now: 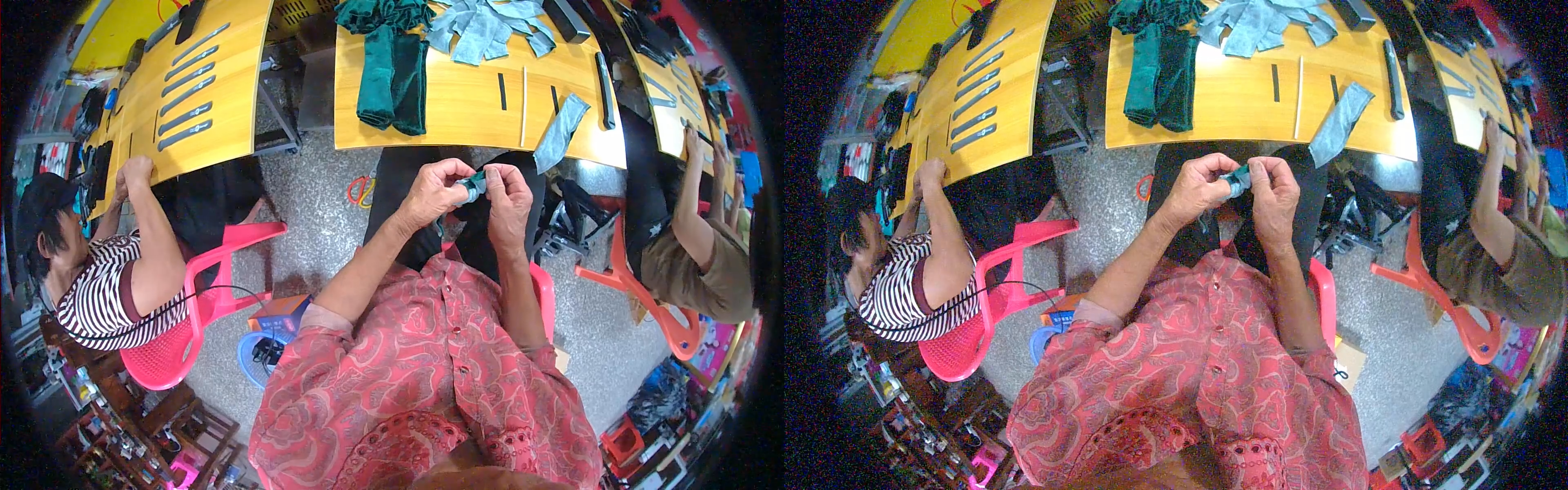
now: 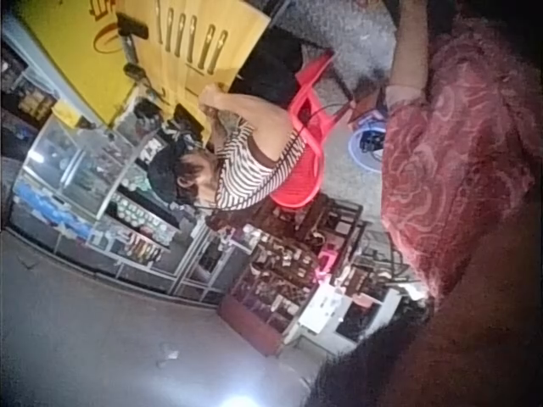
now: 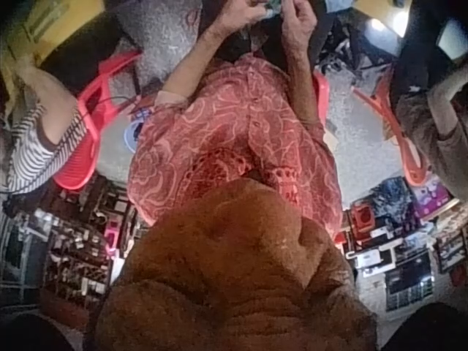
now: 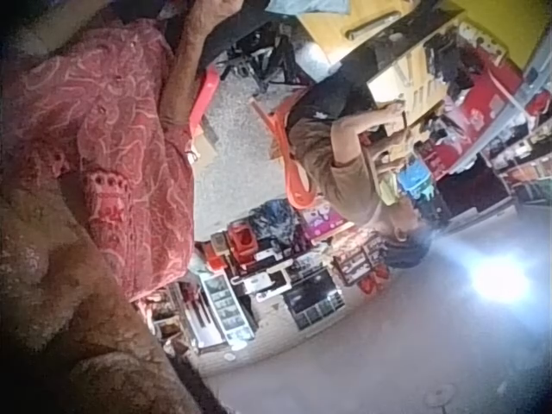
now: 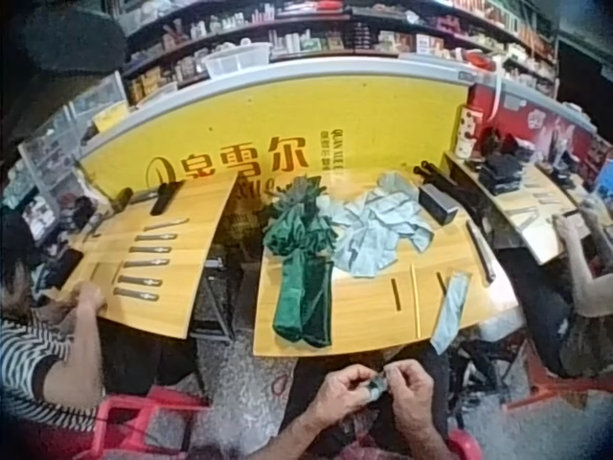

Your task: Folding and assembling small strips of leather or fabric into components using a thin wooden stick tool.

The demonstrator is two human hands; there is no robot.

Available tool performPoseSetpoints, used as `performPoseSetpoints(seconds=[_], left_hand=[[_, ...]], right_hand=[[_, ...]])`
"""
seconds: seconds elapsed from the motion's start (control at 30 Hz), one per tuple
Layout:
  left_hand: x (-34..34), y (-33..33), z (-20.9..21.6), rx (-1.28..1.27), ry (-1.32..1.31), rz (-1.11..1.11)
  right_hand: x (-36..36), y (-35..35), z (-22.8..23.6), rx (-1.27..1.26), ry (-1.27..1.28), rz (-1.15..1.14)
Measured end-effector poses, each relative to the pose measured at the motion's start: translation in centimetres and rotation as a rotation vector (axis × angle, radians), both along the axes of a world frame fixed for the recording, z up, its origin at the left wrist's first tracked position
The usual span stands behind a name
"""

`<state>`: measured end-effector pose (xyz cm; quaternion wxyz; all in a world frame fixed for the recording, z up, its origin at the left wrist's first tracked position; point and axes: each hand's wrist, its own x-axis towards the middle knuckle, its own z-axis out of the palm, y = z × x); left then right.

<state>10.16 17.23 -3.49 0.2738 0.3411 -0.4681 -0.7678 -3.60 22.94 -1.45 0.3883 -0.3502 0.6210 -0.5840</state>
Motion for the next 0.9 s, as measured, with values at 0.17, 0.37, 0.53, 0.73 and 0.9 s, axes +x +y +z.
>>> performPoseSetpoints(seconds=[0.17, 0.37, 0.53, 0.73, 0.9], left_hand=[[-0.2, 0.3, 0.8, -0.067, -0.042, 0.083], [-0.2, 0.4, -0.2, 0.085, 0.167, 0.195], [-0.1, 0.3, 0.0, 0.068, 0.211, 0.172], [0.2, 0.0, 0.1, 0.1, 0.259, 0.15], [0.2, -0.1, 0.3, 0.124, 0.225, 0.132]], right_hand=[[0.0, -0.2, 1.1, -0.009, -0.028, -0.018], [0.2, 0.0, 1.1, 0.007, -0.301, -0.053], [0.5, 0.6, 0.8, 0.032, -0.275, 0.054], [0.0, 0.4, 1.0, 0.019, -0.392, 0.055], [0.1, 0.4, 0.7, 0.035, -0.336, 0.087]])
